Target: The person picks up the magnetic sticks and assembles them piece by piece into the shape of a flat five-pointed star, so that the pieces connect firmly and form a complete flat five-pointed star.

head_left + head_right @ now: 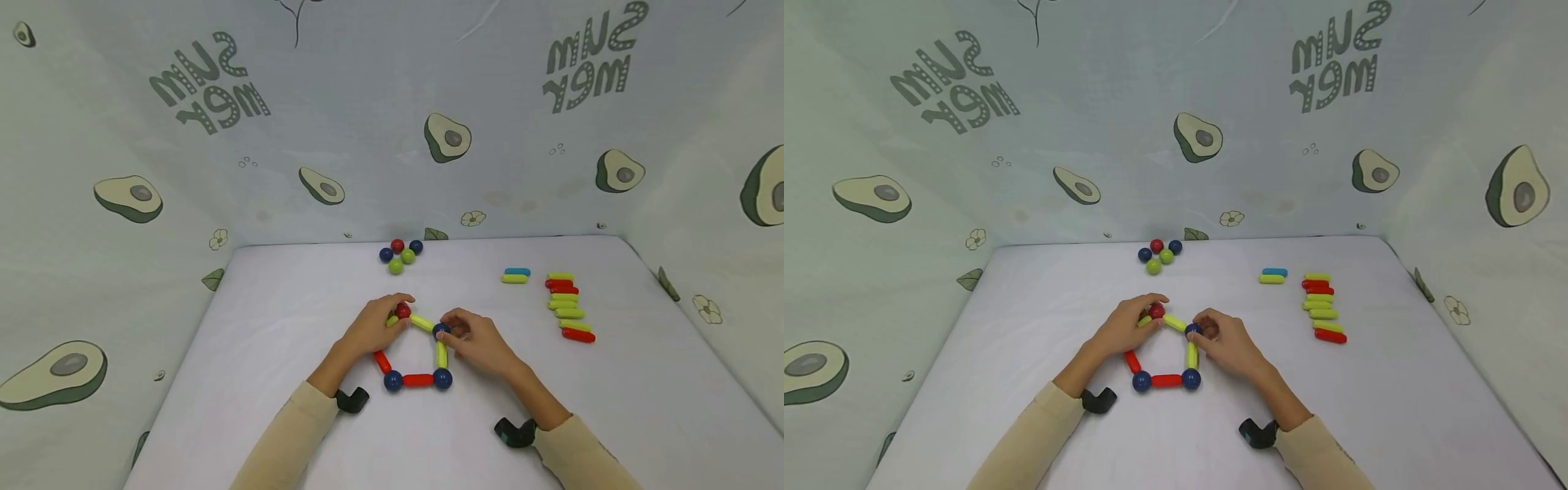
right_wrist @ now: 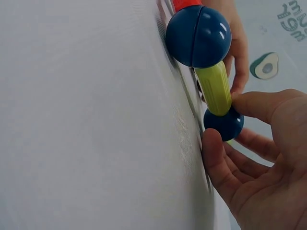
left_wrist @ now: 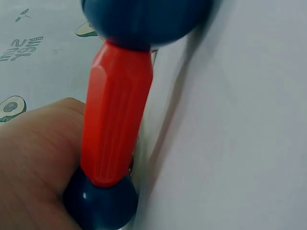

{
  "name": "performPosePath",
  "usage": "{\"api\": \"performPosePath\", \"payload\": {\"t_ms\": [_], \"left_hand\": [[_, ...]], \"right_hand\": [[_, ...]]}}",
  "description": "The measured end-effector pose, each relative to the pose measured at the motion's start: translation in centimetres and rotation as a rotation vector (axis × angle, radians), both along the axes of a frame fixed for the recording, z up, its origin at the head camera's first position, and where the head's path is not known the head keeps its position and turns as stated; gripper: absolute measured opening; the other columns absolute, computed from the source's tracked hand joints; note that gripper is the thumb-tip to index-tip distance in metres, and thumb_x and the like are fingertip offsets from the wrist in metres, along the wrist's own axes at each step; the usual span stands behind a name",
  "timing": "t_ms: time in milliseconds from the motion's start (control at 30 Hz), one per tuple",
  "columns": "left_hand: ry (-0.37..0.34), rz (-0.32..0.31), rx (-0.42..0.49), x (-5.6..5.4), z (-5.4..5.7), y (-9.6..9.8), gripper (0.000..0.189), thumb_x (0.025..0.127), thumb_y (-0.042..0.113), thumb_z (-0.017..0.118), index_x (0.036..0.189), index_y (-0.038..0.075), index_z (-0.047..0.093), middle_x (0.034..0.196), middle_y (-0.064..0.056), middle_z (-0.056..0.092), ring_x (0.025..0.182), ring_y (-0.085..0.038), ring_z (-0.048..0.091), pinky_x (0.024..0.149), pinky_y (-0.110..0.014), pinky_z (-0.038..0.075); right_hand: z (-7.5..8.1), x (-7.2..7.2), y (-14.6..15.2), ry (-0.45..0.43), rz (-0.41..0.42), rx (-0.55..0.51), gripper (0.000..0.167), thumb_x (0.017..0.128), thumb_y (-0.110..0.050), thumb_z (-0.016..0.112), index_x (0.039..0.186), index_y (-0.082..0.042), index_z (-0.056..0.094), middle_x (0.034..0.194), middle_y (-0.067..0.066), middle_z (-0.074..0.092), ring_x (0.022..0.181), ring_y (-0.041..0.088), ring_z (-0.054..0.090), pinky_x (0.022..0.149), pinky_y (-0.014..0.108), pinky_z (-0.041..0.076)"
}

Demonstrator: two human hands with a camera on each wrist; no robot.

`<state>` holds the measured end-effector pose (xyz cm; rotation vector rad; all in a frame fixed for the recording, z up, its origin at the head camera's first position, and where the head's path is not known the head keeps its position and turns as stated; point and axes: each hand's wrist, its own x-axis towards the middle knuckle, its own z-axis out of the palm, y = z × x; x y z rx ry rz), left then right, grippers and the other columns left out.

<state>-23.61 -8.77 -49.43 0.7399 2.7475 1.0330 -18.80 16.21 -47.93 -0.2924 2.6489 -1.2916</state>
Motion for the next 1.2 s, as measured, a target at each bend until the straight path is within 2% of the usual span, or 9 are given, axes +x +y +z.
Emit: {"api": "performPosePath", "payload": {"t_ms": [167, 300, 400, 567, 667, 833, 967, 1067, 1200], "left_hand": [[-0.003, 0.042, 0.027, -0.1, 0.0, 0.0, 0.048, 0.098, 0.033, 0.07, 0.143, 0.025, 0.057, 0.127, 0.002, 0.066, 0.099, -0.017, 0.059, 0.089, -0.034, 0.054], [0.001, 0.082, -0.065, 0.1, 0.0, -0.3, 0.052, 0.093, 0.042, 0.073, 0.139, 0.025, 0.058, 0.117, 0.003, 0.064, 0.098, -0.015, 0.058, 0.085, -0.033, 0.054], [-0.004, 0.093, -0.11, 0.3, -0.1, -0.6, 0.05, 0.092, 0.04, 0.074, 0.136, 0.022, 0.061, 0.109, 0.003, 0.064, 0.095, -0.014, 0.059, 0.083, -0.031, 0.053], [-0.002, 0.071, -0.056, 0.2, -0.2, -1.0, 0.045, 0.095, 0.029, 0.074, 0.137, 0.016, 0.063, 0.104, 0.002, 0.066, 0.086, -0.013, 0.057, 0.077, -0.027, 0.051], [0.018, 0.085, -0.018, 0.2, -0.3, -1.2, 0.045, 0.095, 0.027, 0.075, 0.137, 0.016, 0.065, 0.104, 0.002, 0.067, 0.084, -0.013, 0.056, 0.074, -0.026, 0.05], [0.022, 0.131, 0.022, 0.1, -0.5, -1.7, 0.041, 0.094, 0.029, 0.076, 0.133, 0.019, 0.068, 0.104, 0.002, 0.07, 0.085, -0.013, 0.058, 0.072, -0.025, 0.051], [0.01, 0.148, 0.035, 0.0, -0.6, -1.9, 0.04, 0.094, 0.03, 0.076, 0.132, 0.021, 0.068, 0.106, 0.002, 0.071, 0.087, -0.013, 0.059, 0.074, -0.026, 0.052], [0.006, 0.14, 0.037, 0.0, -0.7, -2.0, 0.041, 0.095, 0.03, 0.076, 0.133, 0.02, 0.068, 0.107, 0.001, 0.071, 0.089, -0.014, 0.059, 0.076, -0.027, 0.052], [0.008, 0.128, 0.039, 0.0, -0.7, -2.1, 0.041, 0.095, 0.03, 0.076, 0.134, 0.018, 0.068, 0.108, 0.0, 0.071, 0.089, -0.015, 0.058, 0.077, -0.028, 0.051]], "right_hand": [[-0.1, 0.0, 0.2, 0.011, -0.038, 0.02, 0.03, 0.095, -0.026, 0.074, 0.117, -0.007, 0.066, 0.102, 0.007, 0.072, 0.079, 0.014, 0.064, 0.061, 0.026, 0.056], [-0.1, 0.2, 0.4, 0.004, -0.062, 0.019, 0.031, 0.095, -0.027, 0.075, 0.116, -0.007, 0.066, 0.099, 0.007, 0.072, 0.077, 0.014, 0.063, 0.06, 0.026, 0.055], [-0.2, 0.2, 0.5, 0.006, -0.065, 0.016, 0.032, 0.095, -0.027, 0.074, 0.116, -0.006, 0.066, 0.098, 0.007, 0.071, 0.076, 0.015, 0.063, 0.06, 0.026, 0.054], [-0.5, 0.0, 0.4, 0.014, -0.069, 0.003, 0.033, 0.096, -0.028, 0.074, 0.118, -0.006, 0.065, 0.1, 0.008, 0.072, 0.07, 0.015, 0.062, 0.058, 0.027, 0.053], [-0.7, -0.2, 0.3, 0.011, -0.076, -0.002, 0.035, 0.096, -0.03, 0.074, 0.121, -0.007, 0.065, 0.106, 0.01, 0.072, 0.068, 0.015, 0.063, 0.059, 0.027, 0.053], [-0.6, -0.3, 1.3, 0.026, -0.111, 0.014, 0.036, 0.098, -0.03, 0.071, 0.127, -0.009, 0.063, 0.118, 0.01, 0.069, 0.082, 0.018, 0.065, 0.064, 0.026, 0.056], [-0.4, -0.6, 3.5, 0.073, -0.157, 0.076, 0.032, 0.101, -0.03, 0.067, 0.126, -0.011, 0.064, 0.119, 0.009, 0.069, 0.097, 0.022, 0.064, 0.076, 0.027, 0.056], [-0.3, -1.3, 5.6, 0.123, -0.189, 0.131, 0.031, 0.103, -0.03, 0.064, 0.126, -0.01, 0.064, 0.12, 0.01, 0.069, 0.103, 0.025, 0.062, 0.085, 0.033, 0.054], [-0.2, -3.0, 8.4, 0.202, -0.212, 0.184, 0.034, 0.104, -0.027, 0.061, 0.13, -0.005, 0.061, 0.126, 0.016, 0.065, 0.109, 0.031, 0.059, 0.092, 0.046, 0.053]]}}
